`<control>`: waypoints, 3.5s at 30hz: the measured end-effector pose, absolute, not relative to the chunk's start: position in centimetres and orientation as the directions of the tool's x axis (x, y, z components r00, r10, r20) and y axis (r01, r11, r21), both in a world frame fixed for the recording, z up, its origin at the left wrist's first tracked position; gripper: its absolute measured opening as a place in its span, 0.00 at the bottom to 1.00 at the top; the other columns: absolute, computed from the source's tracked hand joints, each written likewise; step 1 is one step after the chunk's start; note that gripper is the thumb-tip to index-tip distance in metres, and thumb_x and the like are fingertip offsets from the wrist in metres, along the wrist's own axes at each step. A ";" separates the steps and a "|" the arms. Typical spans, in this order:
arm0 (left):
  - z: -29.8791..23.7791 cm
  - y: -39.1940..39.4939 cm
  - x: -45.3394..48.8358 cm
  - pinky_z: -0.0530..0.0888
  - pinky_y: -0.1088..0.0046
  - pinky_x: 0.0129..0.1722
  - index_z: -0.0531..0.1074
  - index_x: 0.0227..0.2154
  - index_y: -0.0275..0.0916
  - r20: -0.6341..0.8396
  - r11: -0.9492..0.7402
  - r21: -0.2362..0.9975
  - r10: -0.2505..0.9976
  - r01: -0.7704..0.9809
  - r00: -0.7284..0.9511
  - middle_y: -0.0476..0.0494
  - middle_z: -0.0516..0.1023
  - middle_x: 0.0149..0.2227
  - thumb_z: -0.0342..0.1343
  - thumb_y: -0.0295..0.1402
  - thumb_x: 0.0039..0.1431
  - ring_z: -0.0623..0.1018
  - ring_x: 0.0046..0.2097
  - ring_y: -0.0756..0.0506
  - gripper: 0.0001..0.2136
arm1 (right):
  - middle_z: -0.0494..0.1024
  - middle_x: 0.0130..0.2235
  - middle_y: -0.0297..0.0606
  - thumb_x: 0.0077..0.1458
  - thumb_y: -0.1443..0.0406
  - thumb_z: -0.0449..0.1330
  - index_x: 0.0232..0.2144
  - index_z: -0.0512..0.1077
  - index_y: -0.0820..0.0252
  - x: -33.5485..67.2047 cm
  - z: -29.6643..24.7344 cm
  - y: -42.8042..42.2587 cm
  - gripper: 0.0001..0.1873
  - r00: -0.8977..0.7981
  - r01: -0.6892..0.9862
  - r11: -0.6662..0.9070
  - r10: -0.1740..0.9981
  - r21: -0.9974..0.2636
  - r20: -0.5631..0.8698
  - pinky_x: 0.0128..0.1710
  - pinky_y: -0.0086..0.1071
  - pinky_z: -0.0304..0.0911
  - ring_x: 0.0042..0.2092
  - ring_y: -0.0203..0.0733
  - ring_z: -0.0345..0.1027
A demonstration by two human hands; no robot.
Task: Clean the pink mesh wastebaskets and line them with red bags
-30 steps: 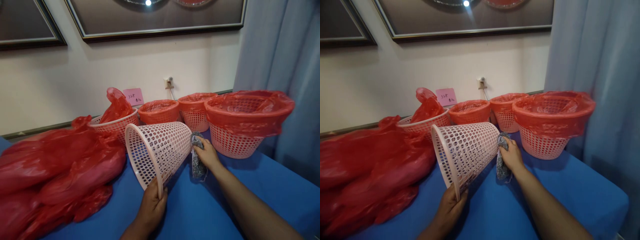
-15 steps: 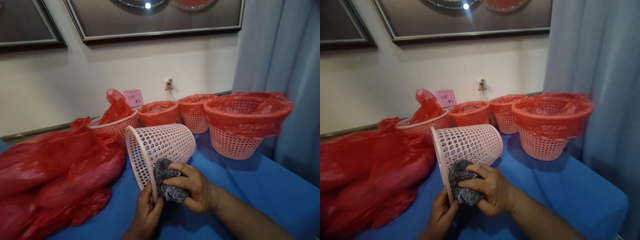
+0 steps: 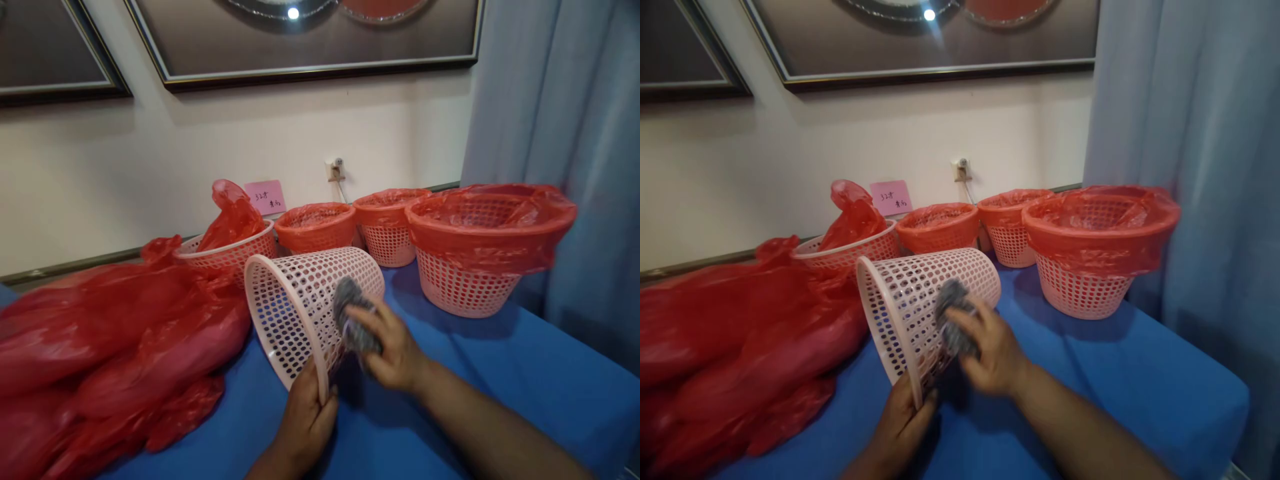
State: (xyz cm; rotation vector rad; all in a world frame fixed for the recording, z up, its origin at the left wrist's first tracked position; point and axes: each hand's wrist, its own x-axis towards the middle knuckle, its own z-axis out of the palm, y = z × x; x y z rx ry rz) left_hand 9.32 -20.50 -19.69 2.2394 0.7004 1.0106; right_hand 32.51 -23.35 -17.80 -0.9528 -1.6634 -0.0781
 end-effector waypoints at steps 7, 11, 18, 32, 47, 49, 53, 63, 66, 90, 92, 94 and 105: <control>-18.9 -20.6 9.6 0.70 0.50 0.66 0.72 0.62 0.42 0.456 -0.696 0.681 0.646 0.227 0.612 0.37 0.77 0.61 0.53 0.33 0.67 0.75 0.63 0.34 0.22 | 0.65 0.64 0.46 0.52 0.67 0.57 0.62 0.69 0.53 32.0 -17.5 -23.8 0.33 -0.024 0.593 0.699 0.511 -0.400 0.859 0.61 0.45 0.68 0.63 0.51 0.68; -18.9 -20.4 9.6 0.66 0.48 0.68 0.69 0.66 0.42 0.432 -0.699 0.653 0.660 0.291 0.615 0.37 0.74 0.65 0.50 0.28 0.67 0.72 0.66 0.35 0.25 | 0.74 0.52 0.47 0.56 0.61 0.58 0.56 0.74 0.56 36.3 -17.9 -20.1 0.25 0.496 0.571 0.271 0.638 -0.775 0.589 0.61 0.57 0.66 0.56 0.56 0.73; -18.5 -20.4 10.4 0.73 0.52 0.62 0.75 0.59 0.44 0.402 -0.749 0.586 0.599 0.308 0.692 0.37 0.79 0.57 0.54 0.28 0.62 0.77 0.59 0.34 0.23 | 0.65 0.64 0.49 0.51 0.67 0.57 0.64 0.67 0.55 32.5 -17.2 -23.5 0.36 0.052 0.649 0.629 0.524 -0.428 0.850 0.62 0.53 0.67 0.63 0.57 0.67; -18.2 -21.0 9.0 0.75 0.53 0.61 0.76 0.59 0.41 0.479 -0.600 0.761 0.775 0.246 0.411 0.37 0.82 0.55 0.54 0.39 0.70 0.80 0.56 0.34 0.19 | 0.69 0.61 0.47 0.54 0.66 0.57 0.59 0.73 0.54 34.3 -18.1 -21.5 0.29 0.298 0.655 0.429 0.610 -0.622 0.734 0.62 0.51 0.67 0.61 0.54 0.69; -18.4 -20.2 9.9 0.74 0.51 0.62 0.78 0.56 0.41 0.468 -0.666 0.710 0.689 0.229 0.553 0.37 0.82 0.55 0.54 0.37 0.66 0.79 0.56 0.34 0.18 | 0.63 0.67 0.52 0.52 0.69 0.56 0.68 0.59 0.59 30.1 -17.3 -24.9 0.40 -0.172 0.590 0.767 0.427 -0.254 0.888 0.63 0.50 0.66 0.67 0.54 0.62; -18.5 -20.0 10.0 0.69 0.48 0.66 0.78 0.56 0.41 0.457 -0.651 0.715 0.711 0.255 0.534 0.37 0.82 0.54 0.53 0.34 0.66 0.79 0.58 0.35 0.19 | 0.63 0.66 0.50 0.52 0.69 0.56 0.64 0.66 0.57 32.2 -17.7 -23.1 0.35 0.079 0.668 0.583 0.563 -0.463 0.823 0.64 0.52 0.65 0.66 0.55 0.63; -18.7 -19.6 9.9 0.67 0.48 0.67 0.77 0.58 0.42 0.434 -0.658 0.692 0.707 0.297 0.558 0.37 0.80 0.58 0.52 0.29 0.63 0.76 0.62 0.35 0.21 | 0.72 0.56 0.51 0.55 0.62 0.57 0.57 0.73 0.60 36.7 -18.4 -19.4 0.27 0.553 0.560 0.152 0.663 -0.814 0.504 0.62 0.58 0.66 0.59 0.58 0.71; -18.5 -19.3 10.3 0.74 0.52 0.63 0.80 0.53 0.44 0.421 -0.660 0.709 0.679 0.248 0.601 0.40 0.82 0.56 0.55 0.28 0.61 0.77 0.61 0.34 0.20 | 0.63 0.65 0.49 0.52 0.66 0.58 0.68 0.61 0.56 30.4 -17.5 -24.5 0.40 -0.245 0.570 0.803 0.367 -0.174 0.897 0.59 0.49 0.71 0.63 0.55 0.66; -18.5 -19.2 10.2 0.68 0.49 0.67 0.79 0.56 0.43 0.408 -0.636 0.724 0.707 0.266 0.578 0.41 0.81 0.57 0.53 0.25 0.56 0.73 0.65 0.34 0.25 | 0.65 0.64 0.47 0.51 0.68 0.58 0.64 0.67 0.53 32.1 -18.0 -22.8 0.36 -0.044 0.657 0.675 0.478 -0.335 0.877 0.59 0.50 0.70 0.63 0.55 0.66; -17.7 -19.9 8.5 0.78 0.56 0.58 0.81 0.49 0.38 0.296 -0.382 0.907 0.876 0.174 0.381 0.37 0.86 0.47 0.62 0.47 0.62 0.82 0.54 0.34 0.20 | 0.66 0.63 0.46 0.52 0.68 0.57 0.62 0.69 0.53 32.8 -17.5 -22.6 0.34 0.102 0.674 0.602 0.499 -0.428 0.861 0.61 0.48 0.68 0.62 0.53 0.67; -17.8 -19.7 8.5 0.75 0.53 0.60 0.81 0.50 0.37 0.307 -0.407 0.892 0.865 0.197 0.396 0.37 0.85 0.50 0.61 0.44 0.63 0.82 0.55 0.33 0.19 | 0.68 0.60 0.48 0.55 0.65 0.58 0.60 0.72 0.54 35.1 -17.6 -21.1 0.29 0.424 0.655 0.361 0.551 -0.663 0.719 0.63 0.52 0.66 0.61 0.55 0.68; -17.9 -19.6 8.6 0.75 0.51 0.61 0.82 0.49 0.38 0.345 -0.468 0.852 0.839 0.236 0.420 0.37 0.86 0.49 0.60 0.40 0.63 0.82 0.54 0.33 0.17 | 0.71 0.54 0.48 0.56 0.61 0.59 0.57 0.74 0.56 37.1 -17.6 -19.9 0.26 0.610 0.566 0.188 0.559 -0.803 0.562 0.62 0.57 0.65 0.57 0.57 0.71; -18.2 -19.7 10.4 0.78 0.61 0.58 0.80 0.53 0.42 0.287 -0.579 0.741 0.731 0.340 0.619 0.41 0.84 0.53 0.55 0.29 0.59 0.82 0.53 0.37 0.20 | 0.64 0.63 0.48 0.50 0.68 0.57 0.67 0.63 0.55 29.4 -17.4 -25.2 0.40 -0.252 0.566 0.812 0.334 -0.142 0.909 0.56 0.45 0.73 0.60 0.52 0.68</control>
